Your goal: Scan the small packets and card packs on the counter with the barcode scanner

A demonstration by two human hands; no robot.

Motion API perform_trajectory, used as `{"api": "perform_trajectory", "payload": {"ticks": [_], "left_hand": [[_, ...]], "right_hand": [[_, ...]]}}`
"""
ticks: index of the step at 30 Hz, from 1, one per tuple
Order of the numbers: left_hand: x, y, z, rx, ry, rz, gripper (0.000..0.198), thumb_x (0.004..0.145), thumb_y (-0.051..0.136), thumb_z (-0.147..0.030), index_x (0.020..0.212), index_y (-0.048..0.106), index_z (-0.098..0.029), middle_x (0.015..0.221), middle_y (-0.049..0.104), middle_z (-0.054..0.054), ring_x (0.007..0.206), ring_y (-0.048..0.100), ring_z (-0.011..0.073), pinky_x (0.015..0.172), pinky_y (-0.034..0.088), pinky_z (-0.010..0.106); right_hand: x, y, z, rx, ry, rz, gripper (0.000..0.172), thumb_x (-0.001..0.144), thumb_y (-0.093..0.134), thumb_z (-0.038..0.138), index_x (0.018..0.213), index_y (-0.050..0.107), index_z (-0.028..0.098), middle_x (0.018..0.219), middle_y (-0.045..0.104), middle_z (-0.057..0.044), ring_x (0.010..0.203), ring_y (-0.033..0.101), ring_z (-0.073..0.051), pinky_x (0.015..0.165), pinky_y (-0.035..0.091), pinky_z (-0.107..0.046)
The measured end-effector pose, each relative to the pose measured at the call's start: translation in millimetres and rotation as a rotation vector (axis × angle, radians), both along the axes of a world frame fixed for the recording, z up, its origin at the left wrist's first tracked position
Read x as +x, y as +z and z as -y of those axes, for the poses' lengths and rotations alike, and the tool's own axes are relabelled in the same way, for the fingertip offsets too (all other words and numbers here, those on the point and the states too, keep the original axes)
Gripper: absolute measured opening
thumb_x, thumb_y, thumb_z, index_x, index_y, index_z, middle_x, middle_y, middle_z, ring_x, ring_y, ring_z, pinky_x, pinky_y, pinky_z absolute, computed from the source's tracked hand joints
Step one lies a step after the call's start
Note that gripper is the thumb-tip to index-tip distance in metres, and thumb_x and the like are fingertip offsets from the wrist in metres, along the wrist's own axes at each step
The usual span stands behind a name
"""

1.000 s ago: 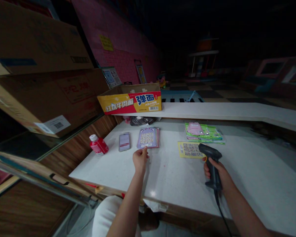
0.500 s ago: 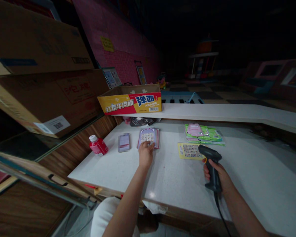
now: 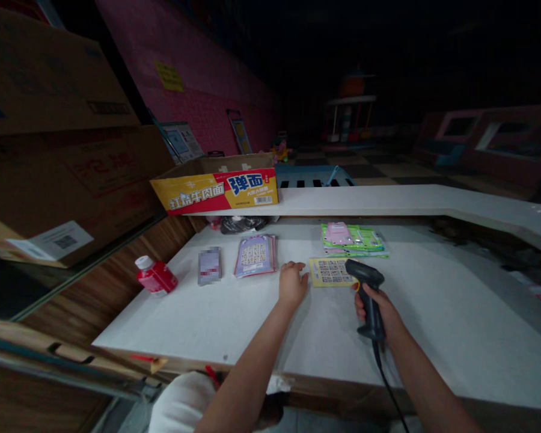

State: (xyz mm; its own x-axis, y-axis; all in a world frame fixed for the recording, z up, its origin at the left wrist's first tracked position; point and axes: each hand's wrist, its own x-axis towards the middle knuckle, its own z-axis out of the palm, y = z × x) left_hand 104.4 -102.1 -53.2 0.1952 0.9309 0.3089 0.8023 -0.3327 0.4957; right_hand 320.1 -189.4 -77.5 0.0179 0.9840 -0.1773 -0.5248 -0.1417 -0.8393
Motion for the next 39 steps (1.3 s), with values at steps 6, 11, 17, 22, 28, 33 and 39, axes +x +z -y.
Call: {"api": "perform_trajectory", "payload": {"ticks": [6, 11, 17, 22, 28, 33, 39], "left_hand": [[42.9, 1.4, -32.3, -0.134, -0.124, -0.140, 0.070, 0.062, 0.081, -0.041, 0.123, 0.060, -0.016, 0.125, 0.058, 0.015, 0.118, 0.052, 0.0308, 0.103, 0.038, 0.038], [52.8, 10.5, -52.5, -0.273, -0.156, -0.315, 0.094, 0.045, 0.086, -0.054, 0.126, 0.054, -0.019, 0.124, 0.057, 0.017, 0.118, 0.051, 0.0357, 0.099, 0.042, 0.041], [50.3, 10.5, -51.6, -0.267, -0.072, -0.327, 0.086, 0.035, 0.087, -0.060, 0.108, 0.064, -0.019, 0.115, 0.057, 0.016, 0.115, 0.050, 0.0376, 0.096, 0.042, 0.043], [39.1, 4.1, -55.5, -0.283, -0.178, -0.117, 0.042, 0.050, 0.085, -0.039, 0.082, 0.067, -0.018, 0.093, 0.064, 0.008, 0.095, 0.059, 0.0267, 0.086, 0.046, 0.035], [25.1, 6.1, -55.0, -0.393, -0.449, 0.460, 0.017, 0.066, 0.070, -0.029, 0.075, 0.060, -0.018, 0.074, 0.063, -0.001, 0.071, 0.057, 0.0150, 0.063, 0.046, 0.024], [18.4, -3.7, -42.8, -0.305, -0.283, 0.931, 0.029, 0.071, 0.068, -0.042, 0.080, 0.050, -0.020, 0.075, 0.064, 0.000, 0.067, 0.062, 0.0155, 0.057, 0.049, 0.024], [13.8, -30.8, -29.0, -0.285, 0.000, 1.270, 0.048, 0.069, 0.072, -0.050, 0.093, 0.042, -0.022, 0.091, 0.065, 0.003, 0.071, 0.067, 0.0178, 0.054, 0.055, 0.029]], "right_hand": [[1.2, -2.5, -3.3, -0.004, 0.008, -0.029, 0.042, 0.068, 0.077, 0.052, 0.087, 0.060, 0.019, 0.051, 0.055, 0.004, 0.037, 0.049, -0.011, 0.034, 0.039, -0.022], [-0.4, -0.1, -4.2, 0.013, 0.001, -0.022, 0.040, 0.071, 0.075, 0.051, 0.088, 0.059, 0.018, 0.050, 0.055, 0.004, 0.036, 0.049, -0.012, 0.033, 0.040, -0.023], [0.9, -2.1, -5.9, 0.002, 0.007, -0.016, 0.040, 0.070, 0.075, 0.052, 0.086, 0.059, 0.019, 0.051, 0.056, 0.004, 0.037, 0.049, -0.012, 0.033, 0.041, -0.022], [-1.0, -0.7, -3.0, 0.003, -0.006, -0.029, 0.040, 0.071, 0.075, 0.054, 0.083, 0.059, 0.018, 0.051, 0.055, 0.003, 0.037, 0.048, -0.010, 0.034, 0.040, -0.020], [-3.5, 3.3, 5.0, 0.084, 0.084, -0.048, 0.044, 0.074, 0.070, 0.058, 0.093, 0.060, 0.019, 0.053, 0.055, 0.004, 0.036, 0.046, -0.010, 0.034, 0.039, -0.021], [-4.5, 4.3, 7.4, 0.129, 0.127, -0.029, 0.043, 0.075, 0.068, 0.058, 0.094, 0.059, 0.020, 0.054, 0.055, 0.004, 0.036, 0.046, -0.011, 0.034, 0.039, -0.021], [-4.5, 5.5, 8.0, 0.093, 0.145, -0.023, 0.040, 0.076, 0.069, 0.054, 0.095, 0.060, 0.020, 0.054, 0.056, 0.004, 0.037, 0.048, -0.011, 0.035, 0.039, -0.021]]}}
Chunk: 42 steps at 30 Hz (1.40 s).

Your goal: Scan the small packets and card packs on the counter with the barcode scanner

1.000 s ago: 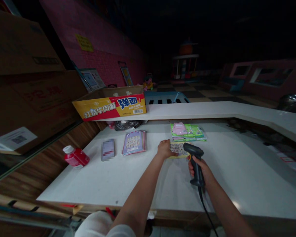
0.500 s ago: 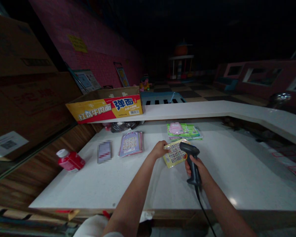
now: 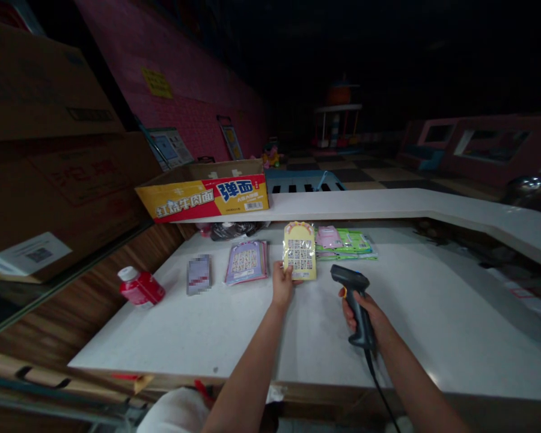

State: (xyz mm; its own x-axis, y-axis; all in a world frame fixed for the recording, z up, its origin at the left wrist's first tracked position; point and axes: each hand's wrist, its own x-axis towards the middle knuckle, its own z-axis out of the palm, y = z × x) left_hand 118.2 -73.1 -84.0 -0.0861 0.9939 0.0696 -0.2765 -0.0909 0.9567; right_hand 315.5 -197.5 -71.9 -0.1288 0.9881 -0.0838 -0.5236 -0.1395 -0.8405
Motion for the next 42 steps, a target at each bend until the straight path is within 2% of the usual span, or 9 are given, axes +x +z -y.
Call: {"api": "perform_trajectory", "payload": {"ticks": [6, 12, 15, 20, 27, 32, 38, 42], "left_hand": [[-4.8, -5.5, -0.4, 0.036, 0.124, 0.088, 0.050, 0.070, 0.070, -0.055, 0.093, 0.040, -0.022, 0.107, 0.061, 0.008, 0.085, 0.068, 0.0206, 0.057, 0.058, 0.030], [-6.8, -12.7, -5.6, 0.079, 0.148, 0.088, 0.049, 0.073, 0.068, -0.055, 0.094, 0.039, -0.022, 0.109, 0.058, 0.008, 0.087, 0.067, 0.0206, 0.055, 0.058, 0.027], [-6.9, -18.4, -6.9, 0.114, 0.144, 0.050, 0.045, 0.077, 0.065, -0.054, 0.095, 0.040, -0.021, 0.105, 0.058, 0.007, 0.082, 0.067, 0.0188, 0.050, 0.056, 0.025], [-7.6, -27.0, -10.9, 0.135, 0.159, 0.007, 0.036, 0.083, 0.058, -0.050, 0.096, 0.042, -0.021, 0.101, 0.058, 0.006, 0.079, 0.066, 0.0174, 0.049, 0.056, 0.025], [-7.9, -32.9, -17.1, 0.134, 0.204, -0.019, 0.026, 0.083, 0.059, -0.038, 0.096, 0.046, -0.020, 0.097, 0.056, 0.005, 0.084, 0.062, 0.0166, 0.057, 0.060, 0.029], [-8.5, -32.3, -16.6, 0.154, 0.175, 0.019, 0.030, 0.082, 0.060, -0.042, 0.096, 0.044, -0.020, 0.101, 0.056, 0.005, 0.087, 0.063, 0.0171, 0.058, 0.061, 0.030], [-8.4, -28.6, -14.9, 0.131, 0.177, 0.011, 0.034, 0.080, 0.063, -0.044, 0.095, 0.045, -0.020, 0.101, 0.057, 0.006, 0.086, 0.063, 0.0167, 0.058, 0.061, 0.028], [-7.6, -26.9, -12.6, 0.142, 0.137, 0.047, 0.039, 0.080, 0.063, -0.050, 0.096, 0.042, -0.021, 0.104, 0.061, 0.007, 0.086, 0.067, 0.0192, 0.058, 0.061, 0.032]], "right_hand": [[-1.7, 0.5, 0.4, -0.064, -0.043, 0.028, 0.040, 0.073, 0.073, 0.052, 0.090, 0.062, 0.018, 0.052, 0.055, 0.004, 0.036, 0.047, -0.010, 0.034, 0.040, -0.020], [-24.9, 8.3, -1.0, -0.205, -0.127, 0.314, 0.034, 0.069, 0.077, 0.046, 0.082, 0.059, 0.019, 0.045, 0.056, 0.004, 0.031, 0.048, -0.012, 0.029, 0.036, -0.020], [-38.4, 18.8, 4.5, -0.154, -0.103, 0.392, 0.035, 0.072, 0.073, 0.048, 0.086, 0.058, 0.020, 0.047, 0.056, 0.005, 0.032, 0.049, -0.011, 0.030, 0.037, -0.020], [-45.7, 32.0, 12.9, -0.082, -0.106, 0.510, 0.039, 0.070, 0.071, 0.054, 0.080, 0.054, 0.021, 0.046, 0.054, 0.006, 0.032, 0.047, -0.011, 0.031, 0.037, -0.021], [-40.3, 33.3, 14.7, -0.075, -0.140, 0.494, 0.040, 0.069, 0.071, 0.054, 0.083, 0.053, 0.021, 0.046, 0.054, 0.007, 0.032, 0.047, -0.011, 0.031, 0.038, -0.022], [-28.5, 35.8, 6.9, -0.081, -0.142, 0.453, 0.043, 0.064, 0.075, 0.055, 0.077, 0.052, 0.021, 0.047, 0.055, 0.006, 0.033, 0.047, -0.011, 0.031, 0.039, -0.023], [-25.4, 34.6, 2.2, -0.090, -0.088, 0.481, 0.041, 0.066, 0.073, 0.055, 0.069, 0.051, 0.020, 0.047, 0.055, 0.005, 0.033, 0.048, -0.011, 0.031, 0.039, -0.023], [-26.8, 31.0, -0.7, -0.091, -0.073, 0.491, 0.042, 0.064, 0.075, 0.055, 0.073, 0.053, 0.020, 0.047, 0.055, 0.005, 0.033, 0.048, -0.012, 0.032, 0.039, -0.023]]}}
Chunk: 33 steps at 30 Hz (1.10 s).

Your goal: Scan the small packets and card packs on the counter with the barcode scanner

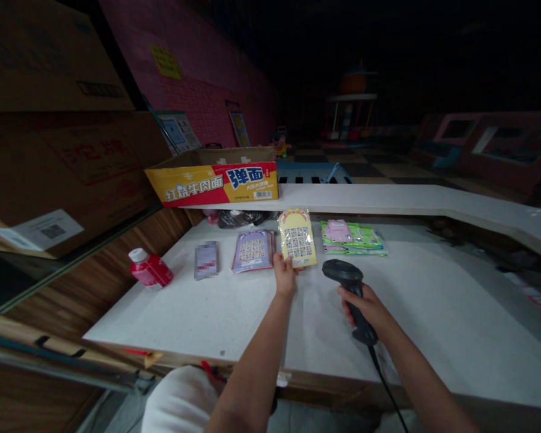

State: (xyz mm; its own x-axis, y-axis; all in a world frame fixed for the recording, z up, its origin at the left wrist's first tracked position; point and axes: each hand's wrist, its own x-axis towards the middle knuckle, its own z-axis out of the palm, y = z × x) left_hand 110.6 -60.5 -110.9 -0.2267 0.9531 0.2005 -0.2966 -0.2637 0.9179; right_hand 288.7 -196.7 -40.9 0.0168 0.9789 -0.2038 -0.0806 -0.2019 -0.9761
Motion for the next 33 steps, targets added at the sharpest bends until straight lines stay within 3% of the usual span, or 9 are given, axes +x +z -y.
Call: {"api": "perform_trajectory", "payload": {"ticks": [8, 15, 21, 25, 27, 30, 33], "left_hand": [[-0.1, -1.4, -1.1, -0.022, -0.011, 0.023, 0.045, 0.078, 0.065, -0.053, 0.098, 0.039, -0.022, 0.107, 0.061, 0.008, 0.084, 0.069, 0.0206, 0.056, 0.061, 0.032], [2.0, 5.1, 5.3, -0.027, -0.020, -0.081, 0.043, 0.079, 0.062, -0.055, 0.095, 0.039, -0.023, 0.098, 0.059, 0.004, 0.079, 0.065, 0.0171, 0.052, 0.056, 0.027], [-0.7, 13.8, 27.8, 0.030, 0.132, -0.289, 0.025, 0.086, 0.056, -0.044, 0.090, 0.046, -0.021, 0.083, 0.058, 0.001, 0.074, 0.061, 0.0156, 0.065, 0.053, 0.028], [-29.7, 39.1, 34.0, 0.051, 0.301, -0.311, 0.018, 0.090, 0.048, -0.039, 0.096, 0.047, -0.021, 0.087, 0.061, 0.003, 0.078, 0.062, 0.0176, 0.069, 0.053, 0.031], [-53.5, 55.9, 30.6, 0.058, 0.447, -0.376, 0.016, 0.090, 0.048, -0.035, 0.098, 0.047, -0.021, 0.092, 0.061, 0.004, 0.082, 0.062, 0.0187, 0.074, 0.052, 0.032], [-88.1, 75.9, 23.0, -0.033, 0.602, -0.657, 0.015, 0.088, 0.048, -0.025, 0.102, 0.050, -0.020, 0.094, 0.063, 0.007, 0.086, 0.062, 0.0217, 0.078, 0.049, 0.035], [-107.7, 83.4, 20.0, -0.232, 0.644, -0.957, 0.022, 0.088, 0.046, -0.021, 0.108, 0.054, -0.018, 0.087, 0.065, 0.010, 0.084, 0.063, 0.0264, 0.077, 0.046, 0.039]], "right_hand": [[32.5, -23.4, -8.9, -0.004, -0.004, -0.311, 0.042, 0.072, 0.072, 0.054, 0.092, 0.061, 0.019, 0.052, 0.057, 0.003, 0.035, 0.048, -0.011, 0.033, 0.038, -0.022], [52.1, -37.3, -10.7, -0.036, 0.010, -0.670, 0.034, 0.072, 0.074, 0.048, 0.086, 0.064, 0.019, 0.053, 0.050, 0.004, 0.039, 0.042, -0.008, 0.036, 0.037, -0.018], [52.0, -36.7, -12.5, -0.067, -0.024, -0.721, 0.032, 0.068, 0.078, 0.045, 0.082, 0.064, 0.020, 0.052, 0.048, 0.004, 0.039, 0.038, -0.008, 0.035, 0.036, -0.019], [51.1, -34.5, -11.6, -0.063, -0.036, -0.699, 0.034, 0.069, 0.077, 0.047, 0.083, 0.062, 0.020, 0.053, 0.046, 0.005, 0.041, 0.038, -0.008, 0.036, 0.036, -0.018], [50.5, -33.2, -10.5, -0.053, -0.036, -0.675, 0.035, 0.069, 0.077, 0.048, 0.084, 0.062, 0.020, 0.053, 0.045, 0.004, 0.041, 0.038, -0.008, 0.036, 0.035, -0.019], [49.7, -32.4, -9.2, -0.054, -0.049, -0.677, 0.035, 0.069, 0.077, 0.046, 0.085, 0.063, 0.019, 0.054, 0.046, 0.004, 0.041, 0.038, -0.008, 0.037, 0.035, -0.019], [49.2, -33.2, -8.9, -0.065, -0.053, -0.701, 0.035, 0.067, 0.079, 0.045, 0.084, 0.063, 0.018, 0.053, 0.046, 0.004, 0.041, 0.038, -0.007, 0.037, 0.035, -0.018]]}}
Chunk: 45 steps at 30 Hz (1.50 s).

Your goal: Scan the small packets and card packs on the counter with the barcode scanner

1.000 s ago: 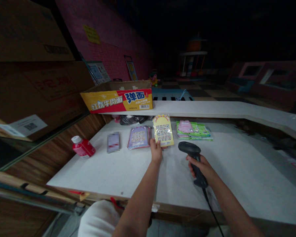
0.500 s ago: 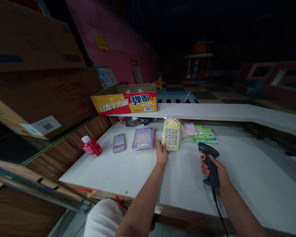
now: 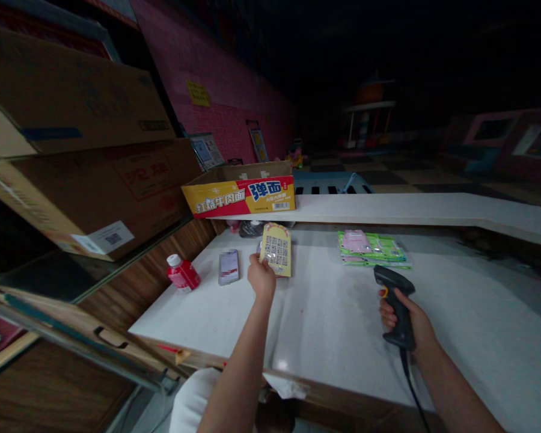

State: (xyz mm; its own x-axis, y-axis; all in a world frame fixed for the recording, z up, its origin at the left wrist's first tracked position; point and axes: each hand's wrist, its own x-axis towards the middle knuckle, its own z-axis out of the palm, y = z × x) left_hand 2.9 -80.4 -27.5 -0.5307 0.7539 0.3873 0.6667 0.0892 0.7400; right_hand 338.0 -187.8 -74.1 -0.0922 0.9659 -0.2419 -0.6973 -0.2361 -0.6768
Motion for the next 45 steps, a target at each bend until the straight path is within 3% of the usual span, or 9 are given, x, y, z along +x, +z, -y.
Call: {"api": "perform_trajectory", "payload": {"ticks": [3, 7, 12, 14, 21, 26, 31, 37, 45], "left_hand": [[-3.1, -2.3, 3.7, -0.122, 0.104, -0.186, 0.027, 0.088, 0.045, -0.022, 0.112, 0.057, -0.014, 0.093, 0.065, 0.015, 0.094, 0.061, 0.0307, 0.082, 0.044, 0.043], [0.9, -10.7, 15.0, -0.088, 0.148, -0.363, 0.032, 0.090, 0.045, -0.026, 0.117, 0.060, -0.015, 0.120, 0.058, 0.019, 0.113, 0.051, 0.0339, 0.092, 0.039, 0.049], [0.0, -24.8, 26.8, 0.058, -0.290, -0.540, 0.034, 0.092, 0.048, -0.035, 0.121, 0.062, -0.025, 0.131, 0.056, 0.011, 0.123, 0.046, 0.0299, 0.105, 0.033, 0.047], [-0.1, -30.3, 28.4, 0.061, -0.369, -0.554, 0.035, 0.090, 0.052, -0.039, 0.121, 0.064, -0.027, 0.129, 0.058, 0.011, 0.124, 0.046, 0.0303, 0.106, 0.031, 0.048], [5.1, -38.5, 30.2, 0.035, -0.198, -0.490, 0.033, 0.089, 0.053, -0.039, 0.118, 0.066, -0.029, 0.128, 0.059, 0.011, 0.127, 0.042, 0.0328, 0.111, 0.018, 0.058], [3.1, -39.7, 29.6, 0.055, -0.250, -0.459, 0.034, 0.088, 0.056, -0.040, 0.117, 0.066, -0.027, 0.126, 0.057, 0.013, 0.125, 0.045, 0.0313, 0.112, 0.022, 0.053], [0.6, -39.8, 26.8, 0.035, -0.229, -0.439, 0.038, 0.083, 0.062, -0.047, 0.115, 0.067, -0.028, 0.125, 0.057, 0.012, 0.123, 0.045, 0.0328, 0.110, 0.020, 0.058], [-3.6, -39.4, 22.4, 0.034, -0.273, -0.418, 0.039, 0.081, 0.064, -0.046, 0.114, 0.067, -0.026, 0.124, 0.056, 0.013, 0.117, 0.049, 0.0313, 0.103, 0.035, 0.049], [-1.1, -36.9, 25.6, -0.002, -0.245, -0.429, 0.039, 0.081, 0.063, -0.048, 0.115, 0.066, -0.027, 0.125, 0.057, 0.012, 0.123, 0.046, 0.0330, 0.108, 0.024, 0.058]], "right_hand": [[0.3, -1.2, -0.6, 0.009, 0.009, 0.008, 0.036, 0.066, 0.079, 0.046, 0.083, 0.062, 0.019, 0.053, 0.046, 0.004, 0.041, 0.038, -0.008, 0.037, 0.035, -0.018], [0.7, -1.9, -1.1, 0.019, 0.006, 0.013, 0.033, 0.068, 0.078, 0.045, 0.083, 0.062, 0.020, 0.054, 0.046, 0.004, 0.041, 0.038, -0.008, 0.036, 0.036, -0.019], [-0.3, -0.2, 0.0, 0.015, -0.001, 0.016, 0.031, 0.069, 0.077, 0.044, 0.083, 0.062, 0.020, 0.054, 0.045, 0.004, 0.041, 0.037, -0.009, 0.035, 0.037, -0.021], [-0.3, 0.9, 0.7, 0.010, -0.001, 0.018, 0.032, 0.069, 0.077, 0.044, 0.083, 0.063, 0.020, 0.055, 0.045, 0.004, 0.041, 0.037, -0.009, 0.035, 0.036, -0.020], [0.3, -0.4, 0.7, 0.013, -0.014, 0.059, 0.031, 0.070, 0.075, 0.045, 0.084, 0.063, 0.020, 0.055, 0.043, 0.004, 0.041, 0.037, -0.010, 0.035, 0.036, -0.022], [-0.4, -1.5, 1.1, -0.007, -0.020, 0.023, 0.029, 0.070, 0.076, 0.043, 0.083, 0.065, 0.019, 0.055, 0.045, 0.003, 0.041, 0.037, -0.009, 0.036, 0.035, -0.020], [1.1, -2.1, 1.5, -0.009, -0.014, 0.040, 0.029, 0.071, 0.075, 0.044, 0.084, 0.064, 0.020, 0.056, 0.044, 0.004, 0.041, 0.036, -0.009, 0.036, 0.035, -0.021], [1.3, -3.1, 1.5, -0.007, -0.010, 0.041, 0.030, 0.071, 0.075, 0.044, 0.084, 0.064, 0.019, 0.056, 0.045, 0.003, 0.042, 0.037, -0.009, 0.036, 0.035, -0.020], [0.0, -2.0, 1.8, -0.028, -0.023, -0.026, 0.028, 0.069, 0.077, 0.039, 0.083, 0.066, 0.018, 0.055, 0.046, 0.003, 0.041, 0.037, -0.008, 0.036, 0.036, -0.018]]}}
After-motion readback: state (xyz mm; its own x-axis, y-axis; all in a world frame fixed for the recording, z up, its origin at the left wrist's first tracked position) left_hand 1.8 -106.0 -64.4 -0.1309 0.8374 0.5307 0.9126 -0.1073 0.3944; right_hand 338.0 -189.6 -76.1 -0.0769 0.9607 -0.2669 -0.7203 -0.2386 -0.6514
